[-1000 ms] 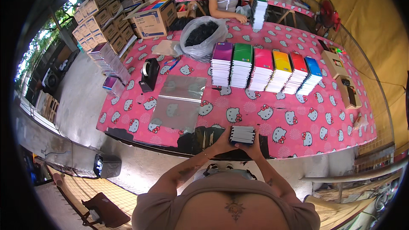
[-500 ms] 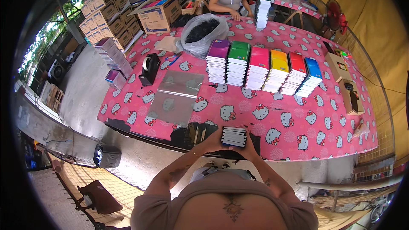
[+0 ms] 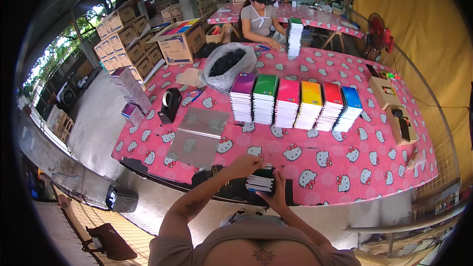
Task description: The person collects stacks of small colorful books from a table and places them into clear plastic bags, sealing each bag with adhesive tape.
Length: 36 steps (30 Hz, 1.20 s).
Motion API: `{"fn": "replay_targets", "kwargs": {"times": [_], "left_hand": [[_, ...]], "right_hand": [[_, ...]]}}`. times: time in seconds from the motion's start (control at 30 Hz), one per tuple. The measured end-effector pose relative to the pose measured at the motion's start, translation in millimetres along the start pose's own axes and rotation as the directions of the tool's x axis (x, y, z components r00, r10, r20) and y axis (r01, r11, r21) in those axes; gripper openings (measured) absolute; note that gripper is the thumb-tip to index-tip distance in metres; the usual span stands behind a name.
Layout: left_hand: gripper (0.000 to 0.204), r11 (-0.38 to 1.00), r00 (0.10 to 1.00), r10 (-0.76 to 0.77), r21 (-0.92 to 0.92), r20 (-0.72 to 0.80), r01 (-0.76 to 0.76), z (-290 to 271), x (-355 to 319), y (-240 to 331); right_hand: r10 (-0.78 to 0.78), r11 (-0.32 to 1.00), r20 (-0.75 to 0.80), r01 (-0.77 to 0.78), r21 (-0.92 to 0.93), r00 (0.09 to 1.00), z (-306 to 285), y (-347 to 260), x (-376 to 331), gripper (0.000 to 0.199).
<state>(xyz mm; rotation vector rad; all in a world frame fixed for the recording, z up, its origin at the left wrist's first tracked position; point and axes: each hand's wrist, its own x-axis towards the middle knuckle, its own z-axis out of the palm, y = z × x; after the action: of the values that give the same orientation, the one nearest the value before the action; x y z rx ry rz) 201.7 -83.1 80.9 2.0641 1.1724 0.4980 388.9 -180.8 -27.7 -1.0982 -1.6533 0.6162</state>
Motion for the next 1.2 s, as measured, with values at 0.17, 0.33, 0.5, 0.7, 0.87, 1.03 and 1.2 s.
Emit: {"fn": "replay_targets", "kwargs": {"times": [0.17, 0.33, 0.5, 0.7, 0.87, 1.03, 1.2], "left_hand": [[0.038, 0.999, 1.000, -0.011, 0.047, 0.016, 0.010, 3.4, 6.3, -15.2], [0.039, 0.998, 0.992, -0.061, 0.025, 0.106, 0.059, -3.3, 16.6, -22.2], [0.043, 0.998, 0.982, -0.036, -0.039, 0.187, 0.044, -9.9, 18.5, -23.1], [0.045, 0.996, 0.977, -0.062, -0.055, 0.205, 0.074, -12.7, 19.8, -19.6], [0.045, 0.996, 0.974, -0.060, -0.044, 0.217, 0.071, -13.8, 20.0, -18.0], [0.044, 0.997, 0.976, -0.046, -0.051, 0.212, 0.058, -13.4, 18.8, -16.2], [0.041, 0.993, 0.975, -0.052, -0.090, 0.216, 0.073, -13.8, 19.3, -14.9]], "right_hand": [[-0.056, 0.998, -0.026, 0.055, -0.042, 0.998, 4.5, 0.1, -6.9, 0.100], [-0.034, 0.999, -0.048, 0.034, -0.015, 0.998, 7.0, 8.8, -5.0, 0.101], [-0.001, 1.000, -0.054, -0.001, -0.028, 0.999, 6.2, 7.4, -4.5, 0.101], [0.030, 1.000, -0.048, -0.030, -0.007, 0.998, 6.8, 3.7, -1.3, 0.099], [0.015, 1.000, -0.041, -0.016, -0.017, 0.999, 6.4, 3.7, -1.9, 0.098], [0.014, 1.000, -0.043, -0.014, 0.002, 0.999, 6.2, 3.1, -2.3, 0.095], [0.032, 0.999, -0.068, -0.031, 0.013, 0.997, 6.7, 1.7, -0.9, 0.092]]}}
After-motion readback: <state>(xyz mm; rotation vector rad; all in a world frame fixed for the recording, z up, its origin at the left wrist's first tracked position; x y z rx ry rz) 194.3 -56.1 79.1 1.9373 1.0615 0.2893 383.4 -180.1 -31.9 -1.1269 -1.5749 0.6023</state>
